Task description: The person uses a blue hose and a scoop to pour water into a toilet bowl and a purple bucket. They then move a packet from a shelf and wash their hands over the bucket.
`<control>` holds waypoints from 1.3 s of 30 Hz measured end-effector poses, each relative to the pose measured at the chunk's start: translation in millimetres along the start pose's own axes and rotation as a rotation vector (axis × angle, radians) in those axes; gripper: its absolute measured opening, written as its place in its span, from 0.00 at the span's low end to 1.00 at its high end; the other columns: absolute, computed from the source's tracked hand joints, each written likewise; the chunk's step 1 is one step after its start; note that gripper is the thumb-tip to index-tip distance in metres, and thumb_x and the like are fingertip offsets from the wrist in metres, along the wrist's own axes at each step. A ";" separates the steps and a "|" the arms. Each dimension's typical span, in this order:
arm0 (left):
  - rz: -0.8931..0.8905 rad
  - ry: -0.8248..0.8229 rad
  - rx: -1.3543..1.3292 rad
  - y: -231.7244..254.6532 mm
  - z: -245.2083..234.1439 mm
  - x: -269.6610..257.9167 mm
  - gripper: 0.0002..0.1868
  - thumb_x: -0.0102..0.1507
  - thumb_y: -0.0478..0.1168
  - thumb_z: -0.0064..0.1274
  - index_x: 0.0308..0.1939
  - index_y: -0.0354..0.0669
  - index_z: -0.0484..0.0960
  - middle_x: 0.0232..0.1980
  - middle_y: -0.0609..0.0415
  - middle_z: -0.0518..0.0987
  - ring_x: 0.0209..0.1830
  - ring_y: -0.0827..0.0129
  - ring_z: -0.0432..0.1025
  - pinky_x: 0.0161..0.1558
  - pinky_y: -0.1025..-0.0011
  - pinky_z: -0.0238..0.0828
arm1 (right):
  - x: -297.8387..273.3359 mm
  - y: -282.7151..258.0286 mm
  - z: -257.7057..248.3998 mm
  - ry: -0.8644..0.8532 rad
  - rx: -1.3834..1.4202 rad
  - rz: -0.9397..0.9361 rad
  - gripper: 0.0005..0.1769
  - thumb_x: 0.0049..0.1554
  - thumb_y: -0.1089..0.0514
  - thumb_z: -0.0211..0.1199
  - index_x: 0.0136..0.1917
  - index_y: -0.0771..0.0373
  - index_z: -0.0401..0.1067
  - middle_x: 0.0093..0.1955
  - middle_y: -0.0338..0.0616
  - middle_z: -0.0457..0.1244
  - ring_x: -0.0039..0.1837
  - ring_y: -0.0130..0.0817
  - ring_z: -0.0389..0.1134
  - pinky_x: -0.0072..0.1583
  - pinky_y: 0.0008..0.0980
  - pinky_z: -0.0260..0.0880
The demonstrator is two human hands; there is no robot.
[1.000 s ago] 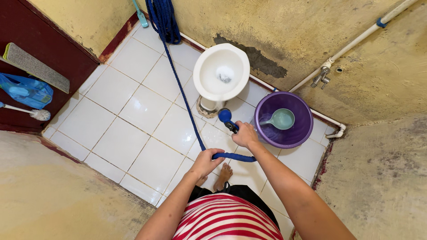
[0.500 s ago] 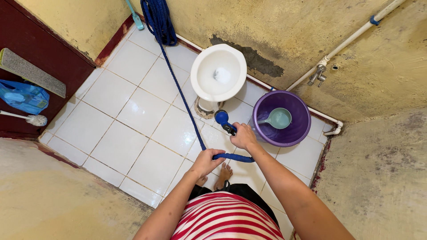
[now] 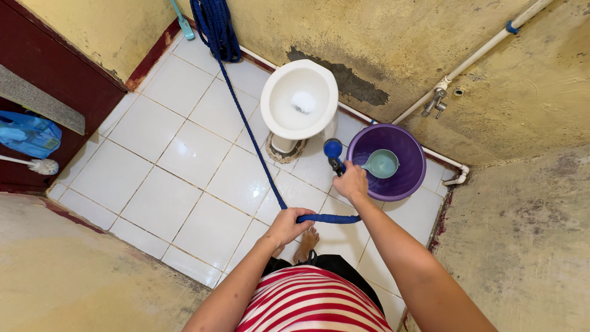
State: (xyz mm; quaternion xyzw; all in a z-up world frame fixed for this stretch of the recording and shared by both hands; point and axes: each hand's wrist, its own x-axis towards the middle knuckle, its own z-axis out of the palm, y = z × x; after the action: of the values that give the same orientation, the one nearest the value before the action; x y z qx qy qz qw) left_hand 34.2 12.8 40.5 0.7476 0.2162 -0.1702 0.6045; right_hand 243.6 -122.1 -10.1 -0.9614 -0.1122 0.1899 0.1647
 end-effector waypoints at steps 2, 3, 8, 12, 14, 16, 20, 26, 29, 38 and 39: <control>-0.004 -0.001 -0.004 -0.3 0.9 -1.6 0.18 0.62 0.40 0.58 0.56 0.42 0.84 0.40 0.49 0.86 0.40 0.70 0.79 0.47 0.72 0.75 | 7.6 -1.8 -4.0 0.066 0.045 -0.017 0.31 0.48 0.52 0.65 0.65 0.58 0.71 0.61 0.57 0.64 0.66 0.57 0.61 0.64 0.51 0.65; 0.007 0.005 -0.008 -0.6 1.1 -2.1 0.18 0.62 0.39 0.58 0.56 0.42 0.85 0.41 0.49 0.86 0.40 0.70 0.79 0.48 0.72 0.75 | 10.3 -3.3 -5.4 0.087 0.057 -0.047 0.31 0.48 0.52 0.65 0.65 0.58 0.71 0.61 0.57 0.64 0.66 0.57 0.62 0.65 0.50 0.65; 0.000 0.030 -0.010 -3.8 0.1 -4.4 0.19 0.62 0.40 0.59 0.57 0.42 0.84 0.43 0.47 0.87 0.42 0.68 0.80 0.49 0.72 0.75 | 16.9 -19.1 -12.1 0.136 0.160 -0.172 0.30 0.47 0.55 0.64 0.64 0.60 0.71 0.59 0.56 0.64 0.64 0.57 0.62 0.63 0.50 0.64; 0.015 0.050 0.005 -5.6 -1.9 -6.3 0.19 0.62 0.40 0.59 0.57 0.43 0.84 0.44 0.47 0.87 0.43 0.67 0.80 0.50 0.71 0.75 | 10.0 -35.2 -13.1 0.123 0.201 -0.337 0.27 0.47 0.56 0.64 0.61 0.59 0.73 0.58 0.56 0.65 0.64 0.58 0.61 0.64 0.49 0.64; 0.008 0.054 0.015 -5.9 -2.7 -7.7 0.19 0.62 0.40 0.59 0.57 0.43 0.84 0.44 0.46 0.87 0.43 0.66 0.81 0.50 0.71 0.75 | 3.1 -42.3 -13.7 0.058 0.189 -0.353 0.25 0.47 0.56 0.64 0.60 0.58 0.74 0.55 0.56 0.65 0.64 0.58 0.62 0.64 0.49 0.64; 0.009 0.048 0.005 -6.6 -3.2 -10.0 0.19 0.62 0.40 0.58 0.57 0.43 0.84 0.45 0.46 0.87 0.44 0.67 0.81 0.51 0.71 0.75 | -4.0 -46.9 -15.0 -0.013 0.154 -0.375 0.27 0.46 0.57 0.63 0.61 0.57 0.74 0.52 0.57 0.65 0.61 0.58 0.63 0.64 0.48 0.65; 0.015 0.051 -0.021 -3.9 -2.9 -12.4 0.19 0.61 0.39 0.59 0.57 0.42 0.84 0.48 0.47 0.86 0.47 0.68 0.81 0.52 0.72 0.75 | -15.4 -43.6 -14.2 -0.142 0.127 -0.393 0.26 0.45 0.57 0.64 0.59 0.59 0.76 0.52 0.60 0.66 0.58 0.58 0.66 0.60 0.49 0.67; 0.015 0.012 -0.060 0.6 -1.1 -12.8 0.19 0.61 0.38 0.58 0.57 0.42 0.84 0.47 0.49 0.87 0.45 0.69 0.81 0.51 0.72 0.75 | -13.5 -4.7 12.8 -0.414 -0.105 -0.240 0.25 0.45 0.56 0.62 0.58 0.57 0.77 0.52 0.59 0.70 0.59 0.54 0.70 0.63 0.45 0.69; -0.004 -0.034 -0.024 1.1 3.2 -9.5 0.19 0.61 0.38 0.57 0.57 0.44 0.84 0.45 0.48 0.87 0.44 0.69 0.81 0.50 0.73 0.75 | -12.4 19.9 32.0 -0.403 -0.166 -0.143 0.26 0.46 0.57 0.62 0.60 0.57 0.75 0.54 0.59 0.69 0.60 0.54 0.69 0.64 0.46 0.69; 0.042 -0.077 0.072 -2.9 12.6 -2.7 0.19 0.61 0.40 0.60 0.56 0.45 0.85 0.44 0.47 0.86 0.41 0.67 0.80 0.48 0.73 0.75 | -19.2 21.0 28.3 -0.315 -0.160 -0.069 0.29 0.49 0.57 0.63 0.66 0.57 0.71 0.64 0.61 0.62 0.67 0.57 0.65 0.66 0.47 0.67; 0.023 -0.079 0.071 -2.4 12.2 -3.2 0.19 0.61 0.40 0.59 0.56 0.45 0.85 0.43 0.46 0.86 0.41 0.67 0.80 0.48 0.72 0.75 | -19.8 17.9 25.2 -0.306 -0.172 -0.075 0.29 0.49 0.57 0.63 0.66 0.57 0.71 0.64 0.61 0.62 0.67 0.57 0.65 0.66 0.47 0.67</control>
State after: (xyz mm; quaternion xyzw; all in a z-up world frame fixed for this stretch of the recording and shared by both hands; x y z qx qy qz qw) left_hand 30.3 0.9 37.6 0.7637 0.1773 -0.1998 0.5877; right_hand 218.4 -137.2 -32.0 -0.9269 -0.1874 0.3174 0.0699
